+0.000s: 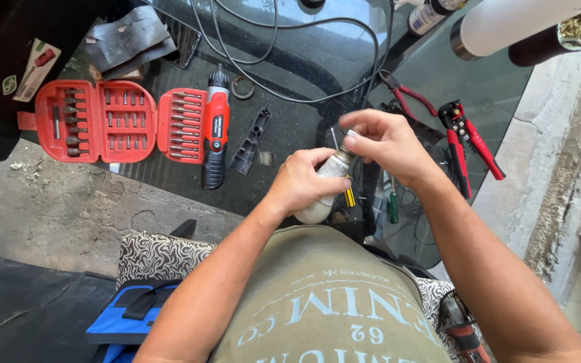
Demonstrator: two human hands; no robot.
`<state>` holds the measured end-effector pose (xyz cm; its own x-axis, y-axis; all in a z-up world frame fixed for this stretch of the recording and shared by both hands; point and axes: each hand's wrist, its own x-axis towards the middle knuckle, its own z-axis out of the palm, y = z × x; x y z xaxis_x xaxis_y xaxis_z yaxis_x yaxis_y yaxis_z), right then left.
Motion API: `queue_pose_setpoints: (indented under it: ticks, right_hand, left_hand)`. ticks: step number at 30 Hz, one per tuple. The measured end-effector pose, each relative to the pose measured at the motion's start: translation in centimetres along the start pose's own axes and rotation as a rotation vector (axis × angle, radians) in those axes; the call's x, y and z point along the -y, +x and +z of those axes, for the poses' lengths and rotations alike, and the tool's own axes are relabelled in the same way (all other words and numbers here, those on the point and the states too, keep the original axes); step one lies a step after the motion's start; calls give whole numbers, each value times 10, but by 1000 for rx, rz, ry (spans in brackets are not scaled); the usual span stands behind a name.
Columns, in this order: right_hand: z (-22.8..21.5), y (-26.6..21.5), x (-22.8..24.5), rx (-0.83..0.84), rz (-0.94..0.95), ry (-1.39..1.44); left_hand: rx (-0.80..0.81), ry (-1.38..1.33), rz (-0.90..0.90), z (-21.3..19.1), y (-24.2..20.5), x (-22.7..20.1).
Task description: Repairing a light socket by disassembling it with a screwdriver on a tool-covered table.
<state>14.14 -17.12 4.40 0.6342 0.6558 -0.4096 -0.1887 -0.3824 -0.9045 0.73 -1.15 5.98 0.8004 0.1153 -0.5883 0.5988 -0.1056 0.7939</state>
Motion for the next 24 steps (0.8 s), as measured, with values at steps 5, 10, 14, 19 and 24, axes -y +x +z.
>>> queue_pose_setpoints:
  ticks: [5, 10, 14, 19, 24]
  right_hand:
    - [0, -1, 0, 20, 15, 42]
    - [5, -5, 8, 15, -71, 161]
    - [6, -4, 2, -23, -57, 47]
    - [6, -10, 3, 31, -59, 213]
    - [13, -13, 3, -23, -104, 254]
  left_hand:
    - [7, -16, -10, 4, 3, 7]
    - [3, -38, -15, 7, 6, 11]
    - [11, -18, -14, 4, 2, 5]
    - [11, -22, -31, 6, 2, 9]
    - [3, -43, -35, 6, 3, 7]
